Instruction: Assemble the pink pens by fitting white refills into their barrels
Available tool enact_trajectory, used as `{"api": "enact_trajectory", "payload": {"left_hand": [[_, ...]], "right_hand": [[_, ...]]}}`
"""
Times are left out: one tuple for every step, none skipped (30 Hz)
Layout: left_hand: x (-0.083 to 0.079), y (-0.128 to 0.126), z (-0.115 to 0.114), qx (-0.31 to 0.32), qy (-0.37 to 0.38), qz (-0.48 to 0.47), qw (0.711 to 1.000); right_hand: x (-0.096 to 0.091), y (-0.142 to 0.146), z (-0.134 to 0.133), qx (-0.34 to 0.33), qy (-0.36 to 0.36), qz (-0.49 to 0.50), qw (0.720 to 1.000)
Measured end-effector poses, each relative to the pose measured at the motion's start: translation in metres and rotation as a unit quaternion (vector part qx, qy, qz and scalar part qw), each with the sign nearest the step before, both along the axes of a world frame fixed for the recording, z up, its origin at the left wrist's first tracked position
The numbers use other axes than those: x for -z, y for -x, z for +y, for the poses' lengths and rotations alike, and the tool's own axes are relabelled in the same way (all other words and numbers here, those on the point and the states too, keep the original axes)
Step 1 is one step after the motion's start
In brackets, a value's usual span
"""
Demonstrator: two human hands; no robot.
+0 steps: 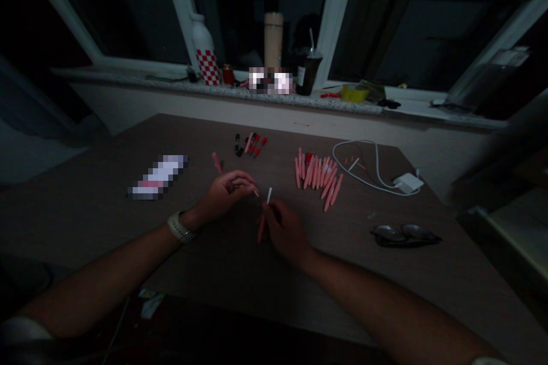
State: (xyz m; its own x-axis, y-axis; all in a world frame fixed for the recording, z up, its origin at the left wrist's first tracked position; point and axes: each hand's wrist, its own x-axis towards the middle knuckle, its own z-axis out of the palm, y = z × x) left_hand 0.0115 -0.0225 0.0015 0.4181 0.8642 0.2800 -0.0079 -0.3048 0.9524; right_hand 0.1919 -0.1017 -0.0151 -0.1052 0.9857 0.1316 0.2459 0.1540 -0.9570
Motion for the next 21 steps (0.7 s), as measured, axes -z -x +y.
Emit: {"api": "enact_trajectory", "payload": {"left_hand": [[-0.001,0.000,-0.001,0.005,0.001,0.008,1.000],[-0.001,-0.001,-0.003,0.008,0.002,0.016,1.000],[-0.002,-0.001,-0.005,0.010,0.002,0.024,1.000],[-0.003,-0.002,-0.006,0.012,0.002,0.033,0.999],[-0.004,-0.002,-0.008,0.013,0.000,0.042,0.999],[-0.005,-0.003,-0.009,0.014,-0.001,0.052,0.999],[-0.005,-0.003,-0.010,0.015,-0.004,0.059,0.998],[-0.005,-0.003,-0.011,0.018,-0.007,0.065,0.998],[-0.006,-0.003,-0.012,0.021,-0.010,0.069,0.997],[-0.005,-0.003,-0.012,0.023,-0.013,0.070,0.997],[-0.005,-0.003,-0.012,0.026,-0.015,0.072,0.997],[-0.005,-0.002,-0.012,0.027,-0.018,0.072,0.997],[-0.005,-0.002,-0.011,0.028,-0.020,0.073,0.997],[-0.005,-0.002,-0.011,0.028,-0.022,0.074,0.997],[-0.005,-0.001,-0.011,0.028,-0.022,0.077,0.996],[-0.005,-0.001,-0.011,0.029,-0.022,0.079,0.996],[-0.005,-0.001,-0.011,0.030,-0.020,0.079,0.996],[-0.005,-0.001,-0.011,0.032,-0.018,0.079,0.996],[-0.005,-0.001,-0.011,0.035,-0.014,0.076,0.996],[-0.005,-0.001,-0.011,0.038,-0.012,0.073,0.997],[-0.005,-0.002,-0.011,0.041,-0.011,0.068,0.997]], "right_hand": [[0.001,0.000,0.000,-0.001,0.001,0.006,1.000],[0.001,0.000,0.001,-0.003,0.002,0.012,1.000],[0.002,0.000,0.001,-0.006,0.003,0.015,1.000],[0.002,0.000,0.001,-0.009,0.005,0.017,1.000],[0.001,0.001,0.001,-0.010,0.007,0.018,1.000],[0.001,0.001,0.000,-0.011,0.009,0.018,1.000],[0.000,0.001,0.000,-0.011,0.011,0.019,1.000],[0.000,0.001,0.000,-0.011,0.012,0.020,1.000],[-0.001,0.001,-0.001,-0.011,0.011,0.020,1.000],[-0.001,0.000,-0.001,-0.012,0.010,0.019,1.000],[-0.001,0.000,-0.001,-0.012,0.008,0.016,1.000],[-0.001,0.000,-0.001,-0.012,0.007,0.012,1.000],[-0.001,0.000,-0.001,-0.012,0.005,0.007,1.000],[0.000,0.000,0.000,-0.012,0.003,0.005,1.000],[0.000,0.000,0.000,-0.013,0.002,0.004,1.000],[0.001,-0.001,0.000,-0.015,0.003,0.006,1.000],[0.001,-0.001,0.000,-0.018,0.003,0.007,1.000],[0.002,-0.001,0.001,-0.021,0.001,0.009,1.000],[0.002,-0.001,0.001,-0.024,-0.001,0.008,1.000],[0.002,-0.001,0.001,-0.024,-0.004,0.007,1.000],[0.002,-0.001,0.001,-0.025,-0.008,0.004,1.000]]}}
